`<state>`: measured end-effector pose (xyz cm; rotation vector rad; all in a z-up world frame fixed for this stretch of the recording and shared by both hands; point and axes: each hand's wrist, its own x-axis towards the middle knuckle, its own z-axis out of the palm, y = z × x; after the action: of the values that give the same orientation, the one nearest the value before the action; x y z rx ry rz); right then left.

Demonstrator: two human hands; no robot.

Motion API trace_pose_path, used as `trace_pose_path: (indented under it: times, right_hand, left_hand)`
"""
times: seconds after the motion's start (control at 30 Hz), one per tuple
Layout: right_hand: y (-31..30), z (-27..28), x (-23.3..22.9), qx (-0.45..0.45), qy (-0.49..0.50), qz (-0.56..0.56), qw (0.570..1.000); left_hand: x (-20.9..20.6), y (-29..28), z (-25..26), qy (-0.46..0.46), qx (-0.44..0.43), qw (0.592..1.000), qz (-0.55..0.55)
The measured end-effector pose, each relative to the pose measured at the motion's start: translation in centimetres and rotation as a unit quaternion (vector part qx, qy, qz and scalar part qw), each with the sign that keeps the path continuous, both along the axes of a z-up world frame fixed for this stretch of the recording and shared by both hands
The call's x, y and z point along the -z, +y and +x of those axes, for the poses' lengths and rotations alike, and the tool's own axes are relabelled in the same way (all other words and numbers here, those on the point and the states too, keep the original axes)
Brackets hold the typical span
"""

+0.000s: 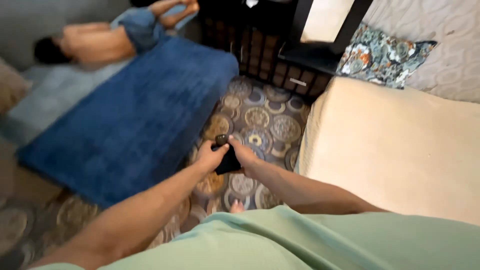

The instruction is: Putting away various personal items including a spray can, a product box, and a comb into a cabinet.

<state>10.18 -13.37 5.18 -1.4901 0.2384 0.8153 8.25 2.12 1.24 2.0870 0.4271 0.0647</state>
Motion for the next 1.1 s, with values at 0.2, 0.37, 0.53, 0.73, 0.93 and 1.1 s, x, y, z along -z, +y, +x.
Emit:
trace_pose_path:
  times: [0.2,0.37,0.53,0.73,0.93,1.1]
  right_hand:
    - [-0.1,16.2,-3.5,0.079,-0.037,0.016,0.996]
    - [-1.3,27.5,-3.0,0.146,-0.07,0.046,0.986]
    - [-0.9,39.8,1.0,0.196,-0.112,0.023,0.974]
    - [-0.1,56.7,2.3,0.296,-0.079,0.1,0.947]
    - [0.8,69.4,-3.4,0.309,-0.027,0.181,0.933]
    - [0.5,79.0,-3.4,0.269,-0.007,0.217,0.938]
  left_hand:
    - [-6.0,-0.5,16.2,0.036,-0.027,0.997,-0.062]
    - [-5.8,-1.4,28.8,0.021,-0.001,0.993,-0.118]
    - [-2.9,-1.9,42.0,0.008,0.027,0.994,-0.105]
    - [-3.3,-0.8,60.2,-0.067,0.036,0.995,-0.063]
    - [-9.1,0.0,73.1,-0.028,0.121,0.986,-0.115]
    - [-9.7,-0.5,82.2,-0.03,0.138,0.98,-0.138]
